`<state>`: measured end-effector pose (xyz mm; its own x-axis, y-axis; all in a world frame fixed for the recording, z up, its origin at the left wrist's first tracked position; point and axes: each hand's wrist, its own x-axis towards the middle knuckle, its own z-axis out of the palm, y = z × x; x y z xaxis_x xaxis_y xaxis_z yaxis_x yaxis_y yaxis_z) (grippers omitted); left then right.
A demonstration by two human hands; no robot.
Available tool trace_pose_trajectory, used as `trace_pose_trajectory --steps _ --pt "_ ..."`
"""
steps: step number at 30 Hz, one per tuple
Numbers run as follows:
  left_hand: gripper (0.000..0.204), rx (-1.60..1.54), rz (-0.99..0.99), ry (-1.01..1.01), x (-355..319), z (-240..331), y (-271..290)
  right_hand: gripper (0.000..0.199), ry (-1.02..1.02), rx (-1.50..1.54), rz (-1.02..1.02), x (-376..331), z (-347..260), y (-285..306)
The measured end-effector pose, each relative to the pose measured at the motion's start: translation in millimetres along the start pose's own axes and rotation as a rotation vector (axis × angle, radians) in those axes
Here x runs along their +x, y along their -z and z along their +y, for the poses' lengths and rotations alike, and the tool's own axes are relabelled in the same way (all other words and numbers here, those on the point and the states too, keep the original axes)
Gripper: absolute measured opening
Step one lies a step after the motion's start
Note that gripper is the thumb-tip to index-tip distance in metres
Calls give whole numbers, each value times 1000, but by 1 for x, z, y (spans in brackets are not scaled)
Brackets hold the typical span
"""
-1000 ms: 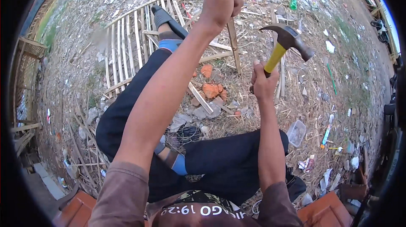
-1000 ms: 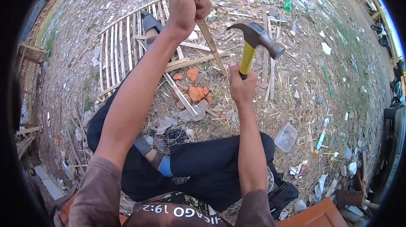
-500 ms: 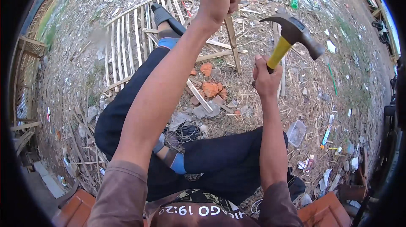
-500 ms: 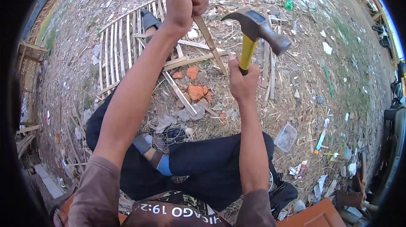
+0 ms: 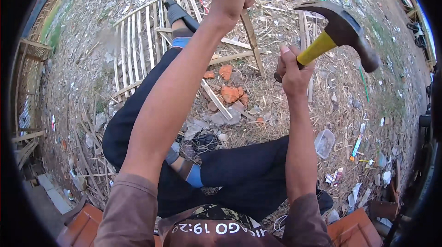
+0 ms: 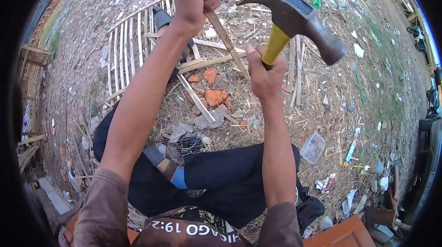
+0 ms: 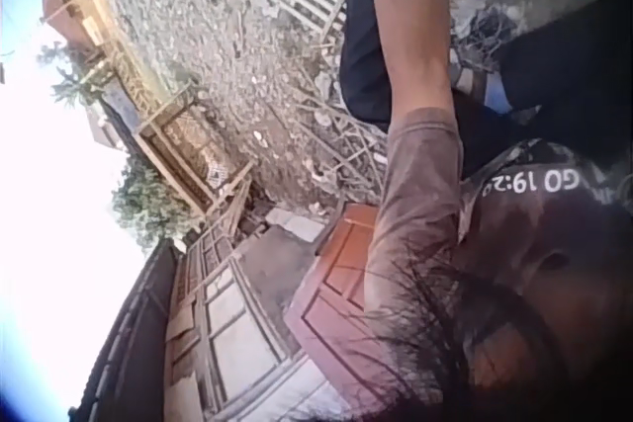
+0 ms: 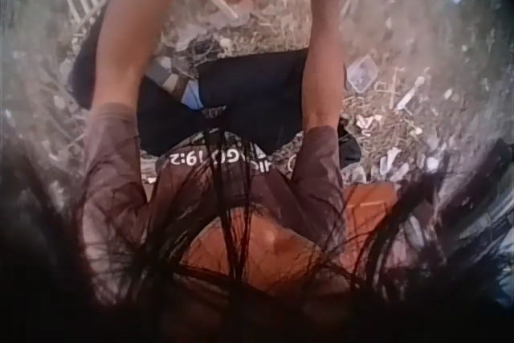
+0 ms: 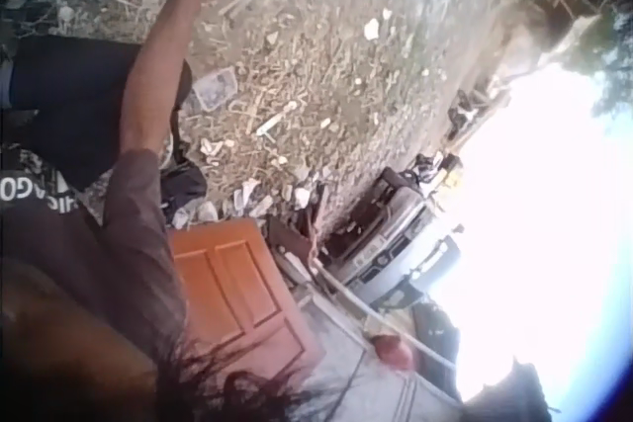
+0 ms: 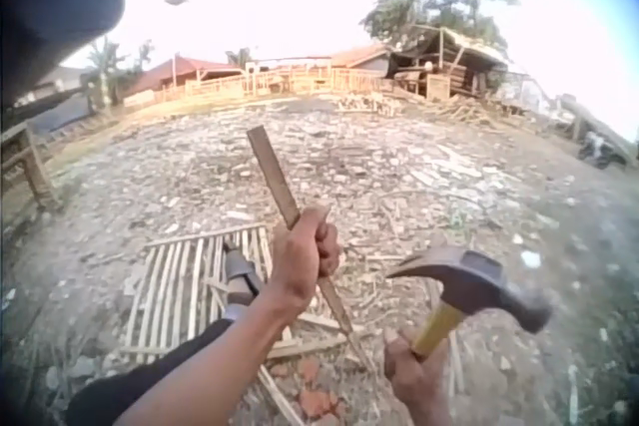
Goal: The person uses a hammer to nail a thin wooden strip into a larger wooden frame, then picks up a small nail from the ground to continue the assembly.
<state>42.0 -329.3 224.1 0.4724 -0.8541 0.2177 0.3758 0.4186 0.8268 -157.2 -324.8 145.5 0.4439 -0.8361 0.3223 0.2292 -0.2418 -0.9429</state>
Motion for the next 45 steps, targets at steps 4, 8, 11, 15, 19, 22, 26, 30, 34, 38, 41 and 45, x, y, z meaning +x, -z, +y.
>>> trace_pose_trajectory --steps 4,8,11,15,19,22,26,30,34,38,41,45 --pt "42 -23 -121 -16 0 -7 -8 39 -216 -384 -57 -42 95 30" --pt "43 62 -63 -42 10 -2 17 39 -351 -333 86 -37 77 40" --pt "42 7 -65 -15 2 -4 10 40 -149 -155 90 -6 23 22" --pt "43 17 -116 -6 0 1 -9 41 168 -167 -30 -2 15 12" --pt "43 -10 -110 20 8 -5 -20 32 -454 -976 -338 -65 104 66" --pt "44 52 -183 2 9 -11 -20 29 -248 -992 -459 -65 86 42" --pt "44 42 -97 70 6 -5 -15 22 -189 -675 -216 -21 21 14" --pt "44 80 32 -91 5 -7 -11 38 -64 -457 20 -12 3 9" --pt "45 125 191 -85 -3 -5 -14 39 125 -304 207 -40 30 5" --pt "46 272 198 -239 2 -18 -21 27 -179 -728 171 -69 70 22" --pt "47 256 207 -213 0 -18 -22 30 -171 -587 199 -59 53 11" --pt "48 246 212 -218 1 -14 -22 31 -138 -420 216 -48 36 0"
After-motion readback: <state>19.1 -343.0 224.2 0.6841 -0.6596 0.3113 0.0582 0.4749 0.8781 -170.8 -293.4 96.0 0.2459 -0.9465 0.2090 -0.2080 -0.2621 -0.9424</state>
